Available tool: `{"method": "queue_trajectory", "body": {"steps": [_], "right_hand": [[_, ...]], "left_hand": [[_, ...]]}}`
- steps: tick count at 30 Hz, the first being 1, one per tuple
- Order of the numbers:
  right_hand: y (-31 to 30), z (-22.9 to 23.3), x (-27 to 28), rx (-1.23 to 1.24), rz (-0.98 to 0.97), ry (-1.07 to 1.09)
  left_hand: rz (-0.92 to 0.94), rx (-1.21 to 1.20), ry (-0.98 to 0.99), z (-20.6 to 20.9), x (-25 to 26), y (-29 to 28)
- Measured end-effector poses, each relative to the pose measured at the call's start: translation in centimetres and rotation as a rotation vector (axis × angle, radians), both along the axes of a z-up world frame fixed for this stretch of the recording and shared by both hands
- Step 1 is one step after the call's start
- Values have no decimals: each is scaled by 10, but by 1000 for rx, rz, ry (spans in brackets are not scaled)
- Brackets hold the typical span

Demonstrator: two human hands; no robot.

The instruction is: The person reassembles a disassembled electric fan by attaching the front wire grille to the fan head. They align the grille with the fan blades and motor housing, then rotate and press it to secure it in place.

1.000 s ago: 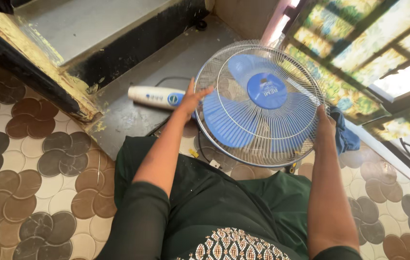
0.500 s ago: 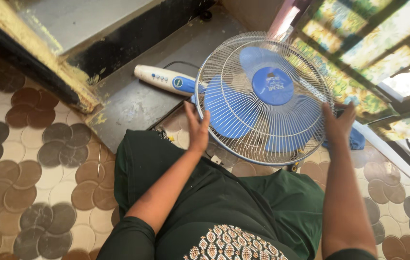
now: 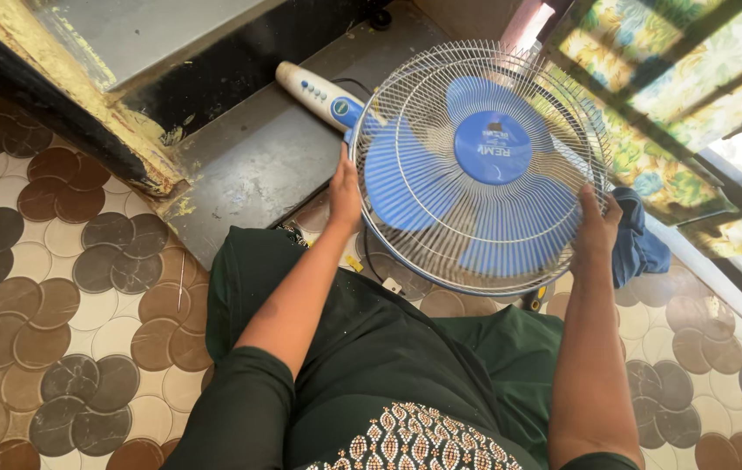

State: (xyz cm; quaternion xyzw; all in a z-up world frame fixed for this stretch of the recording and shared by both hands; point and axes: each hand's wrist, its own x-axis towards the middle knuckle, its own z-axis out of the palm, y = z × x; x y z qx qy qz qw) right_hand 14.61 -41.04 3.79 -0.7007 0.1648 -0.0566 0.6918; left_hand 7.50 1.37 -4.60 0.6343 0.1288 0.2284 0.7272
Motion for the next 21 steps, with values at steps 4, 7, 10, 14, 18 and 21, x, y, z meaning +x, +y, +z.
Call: {"method": "queue_trajectory", "body": {"steps": [4, 7, 10, 14, 18, 21], "right_hand": [[9, 12, -13, -340, -88, 13], [13, 23, -26, -536, -121, 104], [9, 34, -29, -762, -120, 228], [1, 40, -25, -916, -103, 219], [13, 30, -22, -724, -219, 138], [22, 27, -25, -350, -215, 7]], "left_hand": [[-79, -118, 4, -10, 21, 24], [-65, -147, 82, -5, 31, 33], [83, -60, 203, 5, 31, 29], [194, 387, 114, 17, 10, 7], [55, 406, 248, 27, 0, 2], [18, 429, 333, 35, 4, 12]]}}
